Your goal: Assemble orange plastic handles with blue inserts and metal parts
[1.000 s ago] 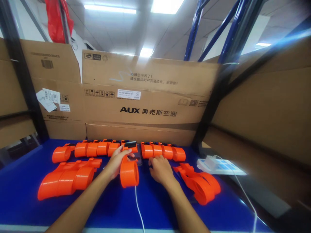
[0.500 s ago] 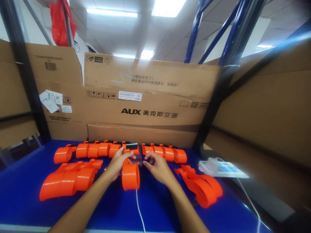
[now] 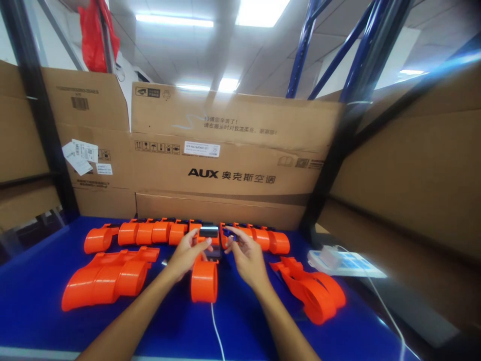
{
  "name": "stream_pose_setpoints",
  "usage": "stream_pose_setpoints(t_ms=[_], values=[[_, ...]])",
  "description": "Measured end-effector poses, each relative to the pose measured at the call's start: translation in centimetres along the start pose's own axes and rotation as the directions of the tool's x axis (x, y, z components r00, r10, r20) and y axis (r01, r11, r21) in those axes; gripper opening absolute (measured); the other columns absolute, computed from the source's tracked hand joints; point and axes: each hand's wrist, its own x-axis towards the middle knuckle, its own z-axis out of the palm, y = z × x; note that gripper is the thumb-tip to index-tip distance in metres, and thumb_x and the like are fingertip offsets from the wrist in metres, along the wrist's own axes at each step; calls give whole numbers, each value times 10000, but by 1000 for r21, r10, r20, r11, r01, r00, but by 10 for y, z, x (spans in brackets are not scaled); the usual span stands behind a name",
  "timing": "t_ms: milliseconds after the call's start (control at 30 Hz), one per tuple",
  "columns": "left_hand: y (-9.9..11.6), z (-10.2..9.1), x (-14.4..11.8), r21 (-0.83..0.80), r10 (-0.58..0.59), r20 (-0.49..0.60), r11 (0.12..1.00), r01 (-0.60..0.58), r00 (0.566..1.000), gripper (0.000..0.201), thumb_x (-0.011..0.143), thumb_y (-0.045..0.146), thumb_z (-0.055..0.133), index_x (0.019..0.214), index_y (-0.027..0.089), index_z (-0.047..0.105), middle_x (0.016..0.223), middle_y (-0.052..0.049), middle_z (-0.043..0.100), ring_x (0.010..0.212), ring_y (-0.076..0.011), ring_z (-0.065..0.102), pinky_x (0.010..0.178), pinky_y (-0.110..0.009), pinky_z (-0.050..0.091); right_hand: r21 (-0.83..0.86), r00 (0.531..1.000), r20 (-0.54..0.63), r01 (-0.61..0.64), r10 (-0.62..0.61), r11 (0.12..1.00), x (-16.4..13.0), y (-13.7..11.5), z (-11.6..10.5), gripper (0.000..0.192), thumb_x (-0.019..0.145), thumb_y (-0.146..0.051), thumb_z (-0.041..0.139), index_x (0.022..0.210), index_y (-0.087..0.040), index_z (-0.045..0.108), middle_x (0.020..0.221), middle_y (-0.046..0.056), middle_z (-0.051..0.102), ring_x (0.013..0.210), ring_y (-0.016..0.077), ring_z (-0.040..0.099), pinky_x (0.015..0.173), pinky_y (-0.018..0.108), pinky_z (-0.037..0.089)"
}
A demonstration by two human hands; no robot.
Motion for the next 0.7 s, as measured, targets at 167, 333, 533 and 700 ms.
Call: stream_pose_setpoints(t_ms=[167,333,533,700], values=[[-1,0,1,7,3,-19,1000,-3,1000,551,738,488,755,1129,142,576,781,-50,695,515,-112,584,542,-238,452,-76,999,-10,41,-42,996,-4,2,3,277,932,-282,500,1199,-210,524,820,31,678,698,168,677,683,306,564],[0,0,0,34,19,-27,999,-18,999,546,735,499,753,1113,142,585,772,-48,696,501,-113,580,523,-238,443,-247,992,-45,105,-119,963,-7,-4,6,123,919,-273,524,1018,-208,557,884,50,688,784,179,682,720,291,547],[2,2,-1,12,18,-35,1000,-18,999,522,721,490,766,1071,142,596,774,-59,706,475,-110,587,496,-227,423,-336,978,-130,111,-163,935,-7,-8,8,121,912,-282,517,994,-202,558,842,43,661,719,169,640,660,274,519],[-2,3,1,-13,33,-54,999,-34,998,538,697,467,787,1081,154,577,740,-31,691,475,-117,590,459,-217,429,-367,989,-39,117,-141,923,-11,-6,14,120,922,-299,520,990,-203,545,858,39,649,678,155,609,609,258,486]])
